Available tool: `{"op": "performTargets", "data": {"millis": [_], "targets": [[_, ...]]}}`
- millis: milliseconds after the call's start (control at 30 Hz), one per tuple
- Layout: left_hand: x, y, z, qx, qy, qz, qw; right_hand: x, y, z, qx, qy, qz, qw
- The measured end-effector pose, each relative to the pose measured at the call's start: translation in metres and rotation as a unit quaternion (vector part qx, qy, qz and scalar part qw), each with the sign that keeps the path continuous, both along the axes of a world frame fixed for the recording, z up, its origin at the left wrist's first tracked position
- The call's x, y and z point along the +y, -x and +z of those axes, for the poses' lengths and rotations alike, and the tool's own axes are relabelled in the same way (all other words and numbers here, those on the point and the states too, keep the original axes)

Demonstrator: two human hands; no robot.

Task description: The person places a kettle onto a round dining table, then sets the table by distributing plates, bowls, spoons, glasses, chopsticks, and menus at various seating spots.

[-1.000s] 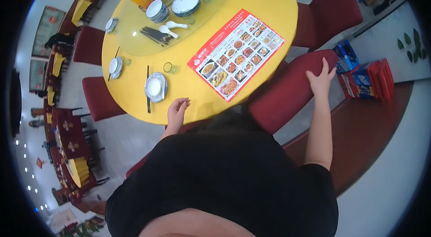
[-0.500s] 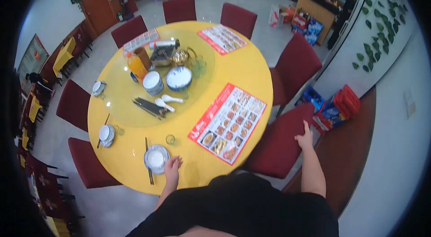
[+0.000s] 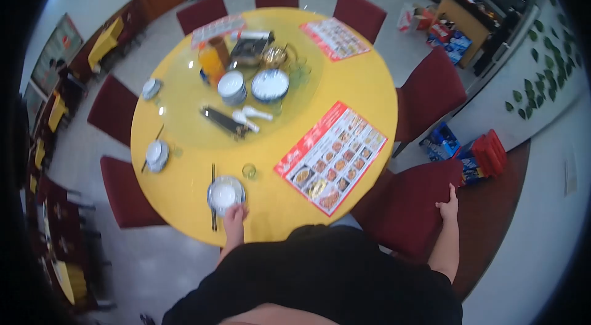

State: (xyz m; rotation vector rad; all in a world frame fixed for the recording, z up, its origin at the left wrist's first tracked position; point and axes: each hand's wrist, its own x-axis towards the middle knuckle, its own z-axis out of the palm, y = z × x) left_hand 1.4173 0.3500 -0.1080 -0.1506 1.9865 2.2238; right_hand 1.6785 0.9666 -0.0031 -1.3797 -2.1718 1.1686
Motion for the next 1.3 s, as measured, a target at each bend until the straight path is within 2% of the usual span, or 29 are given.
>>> {"op": "performTargets", "data": {"millis": [67, 200, 233, 267, 333, 400, 433, 467, 500, 533, 567, 600, 633, 667, 767, 833, 967, 1167, 1300], "targets": [[0.011, 0.008, 0.014, -0.014, -0.017, 0.028, 0.999, 0.007, 0.015, -0.005, -0.022, -0.022, 0.019, 0.999], [0.032, 0.041, 0.009, -0.021, -0.015, 0.051, 0.998, 0.029, 0.034, -0.012, -0.030, 0.016, 0.050, 0.998], [0.042, 0.050, 0.012, -0.013, -0.008, 0.054, 0.998, 0.040, 0.042, -0.011, -0.063, -0.003, 0.083, 0.995], [0.052, 0.060, 0.016, -0.006, -0.001, 0.057, 0.998, 0.048, 0.057, -0.020, -0.152, -0.116, 0.052, 0.980], [0.077, 0.086, 0.031, 0.041, 0.035, 0.028, 0.998, 0.054, 0.109, -0.030, -0.314, -0.337, -0.009, 0.888], [0.109, 0.131, 0.048, 0.077, 0.100, 0.015, 0.992, 0.051, 0.208, -0.015, -0.143, -0.445, 0.081, 0.880], [0.127, 0.161, 0.054, 0.086, 0.148, 0.014, 0.985, 0.048, 0.266, -0.013, -0.043, -0.405, 0.128, 0.904], [0.143, 0.199, 0.057, 0.113, 0.241, 0.005, 0.964, 0.033, 0.330, -0.004, 0.015, -0.441, 0.196, 0.876], [0.157, 0.237, 0.058, 0.132, 0.333, -0.009, 0.933, 0.029, 0.392, -0.011, 0.044, -0.359, 0.260, 0.895], [0.177, 0.283, 0.054, 0.137, 0.348, -0.002, 0.927, 0.028, 0.448, -0.046, 0.090, -0.170, 0.244, 0.951], [0.190, 0.331, 0.041, 0.173, 0.378, -0.037, 0.909, 0.035, 0.508, -0.093, 0.177, -0.035, 0.313, 0.933], [0.206, 0.370, 0.030, 0.141, 0.424, -0.066, 0.892, -0.005, 0.554, -0.078, 0.150, 0.082, 0.277, 0.946], [0.223, 0.401, 0.019, 0.072, 0.464, -0.083, 0.879, -0.011, 0.600, -0.107, 0.116, 0.048, 0.326, 0.937], [0.238, 0.428, 0.006, 0.003, 0.500, -0.099, 0.860, -0.030, 0.634, -0.120, 0.124, 0.117, 0.315, 0.934], [0.264, 0.495, -0.038, -0.068, 0.545, -0.120, 0.827, -0.062, 0.707, -0.165, 0.082, 0.151, 0.345, 0.923], [0.284, 0.511, -0.046, -0.064, 0.577, -0.123, 0.805, -0.077, 0.730, -0.179, 0.007, 0.163, 0.355, 0.920], [0.304, 0.527, -0.067, -0.066, 0.589, -0.090, 0.800, -0.083, 0.754, -0.211, 0.033, 0.110, 0.391, 0.913], [0.311, 0.532, -0.067, -0.054, 0.617, -0.089, 0.780, -0.090, 0.779, -0.195, -0.001, 0.054, 0.428, 0.902], [0.300, 0.530, -0.073, -0.019, 0.581, -0.057, 0.812, -0.095, 0.785, -0.195, -0.031, 0.009, 0.454, 0.891]]}}
